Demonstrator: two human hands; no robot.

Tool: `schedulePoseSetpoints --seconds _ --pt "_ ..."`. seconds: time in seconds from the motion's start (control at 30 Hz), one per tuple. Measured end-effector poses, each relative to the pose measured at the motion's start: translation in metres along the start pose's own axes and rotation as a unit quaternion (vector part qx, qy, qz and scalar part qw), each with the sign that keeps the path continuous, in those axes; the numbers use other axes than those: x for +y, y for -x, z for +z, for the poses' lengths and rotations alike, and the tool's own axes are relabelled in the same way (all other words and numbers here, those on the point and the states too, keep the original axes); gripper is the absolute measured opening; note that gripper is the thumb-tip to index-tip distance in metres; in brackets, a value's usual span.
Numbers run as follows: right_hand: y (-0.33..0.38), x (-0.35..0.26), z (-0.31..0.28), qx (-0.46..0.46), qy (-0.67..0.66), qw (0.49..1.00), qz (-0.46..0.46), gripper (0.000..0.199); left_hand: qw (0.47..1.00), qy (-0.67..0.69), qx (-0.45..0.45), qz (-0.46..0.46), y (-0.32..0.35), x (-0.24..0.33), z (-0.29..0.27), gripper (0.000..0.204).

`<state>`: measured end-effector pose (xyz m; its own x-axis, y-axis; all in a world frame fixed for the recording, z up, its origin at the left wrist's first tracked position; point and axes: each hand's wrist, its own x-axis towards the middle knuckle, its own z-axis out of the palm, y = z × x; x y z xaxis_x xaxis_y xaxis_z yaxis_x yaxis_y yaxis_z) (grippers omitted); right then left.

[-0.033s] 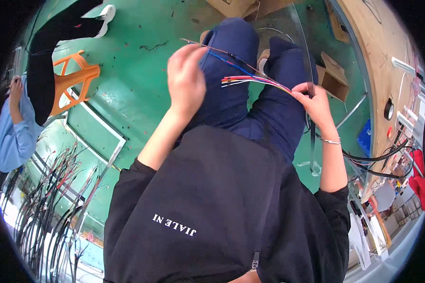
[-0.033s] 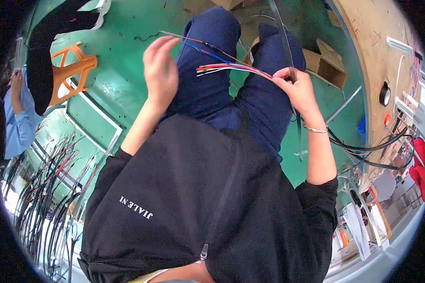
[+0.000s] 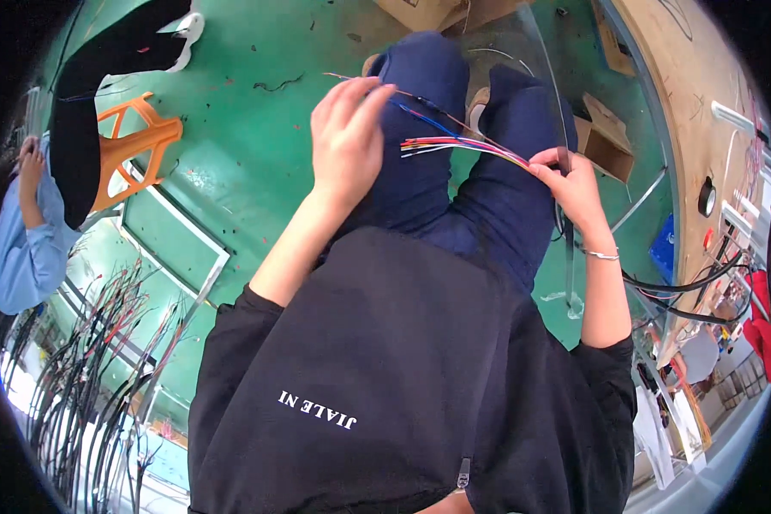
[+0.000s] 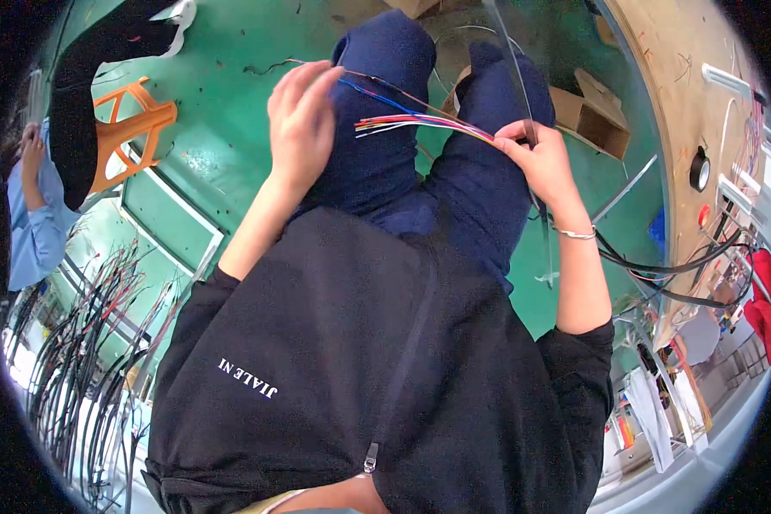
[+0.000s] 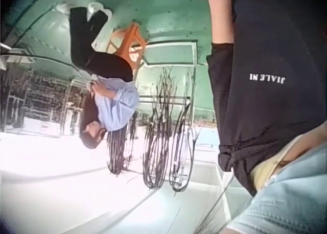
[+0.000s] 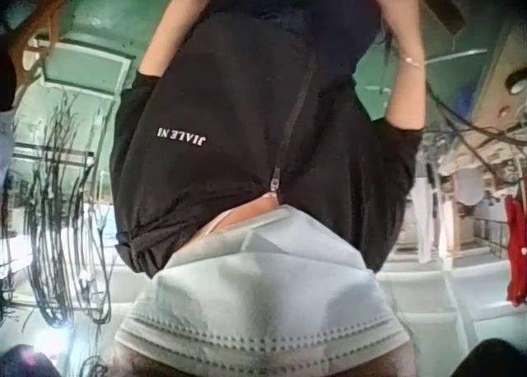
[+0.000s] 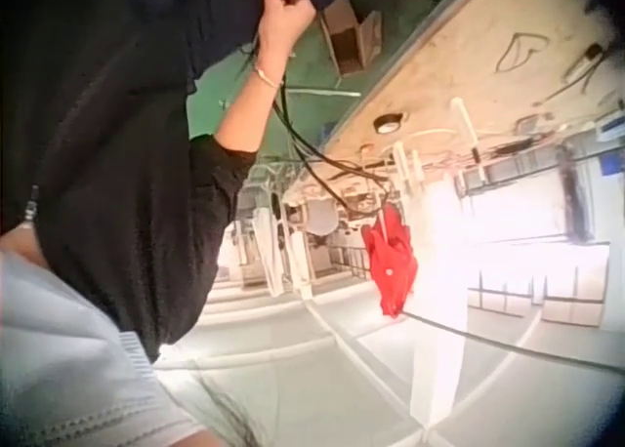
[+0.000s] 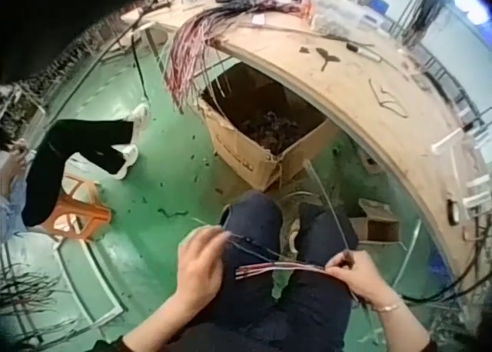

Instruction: Assembling a wire harness by measuring wire length and bundling them together with electrical tape.

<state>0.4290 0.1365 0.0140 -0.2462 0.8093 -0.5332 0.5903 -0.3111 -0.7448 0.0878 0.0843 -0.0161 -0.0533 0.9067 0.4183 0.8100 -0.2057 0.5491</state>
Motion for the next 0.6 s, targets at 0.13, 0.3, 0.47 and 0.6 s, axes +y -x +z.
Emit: schedulePoseSetpoints --seconds 0.13,0.3,0.47,0.6 --pt "-0.004 0.002 -0.002 -0.017 0.035 0.999 0.002 0.013 0.999 -0.002 -0.038 -0.009 0.006 -0.005 0.009 0.036" --pt "-0.005 0.003 -0.006 -0.01 -0.015 1.0 0.006 0.014 0.99 0.087 -0.062 -0.087 0.002 0.0 0.016 0.025" --pt "-0.007 -0.01 -0.008 -0.06 0.079 0.995 0.009 0.017 0.991 0.091 -0.075 -0.065 0.003 0.0 0.015 0.017" --pt "-0.009 -0.001 -0.011 -0.067 0.016 0.998 0.007 0.018 0.948 0.242 -0.115 -0.174 0.002 0.012 -0.009 0.012"
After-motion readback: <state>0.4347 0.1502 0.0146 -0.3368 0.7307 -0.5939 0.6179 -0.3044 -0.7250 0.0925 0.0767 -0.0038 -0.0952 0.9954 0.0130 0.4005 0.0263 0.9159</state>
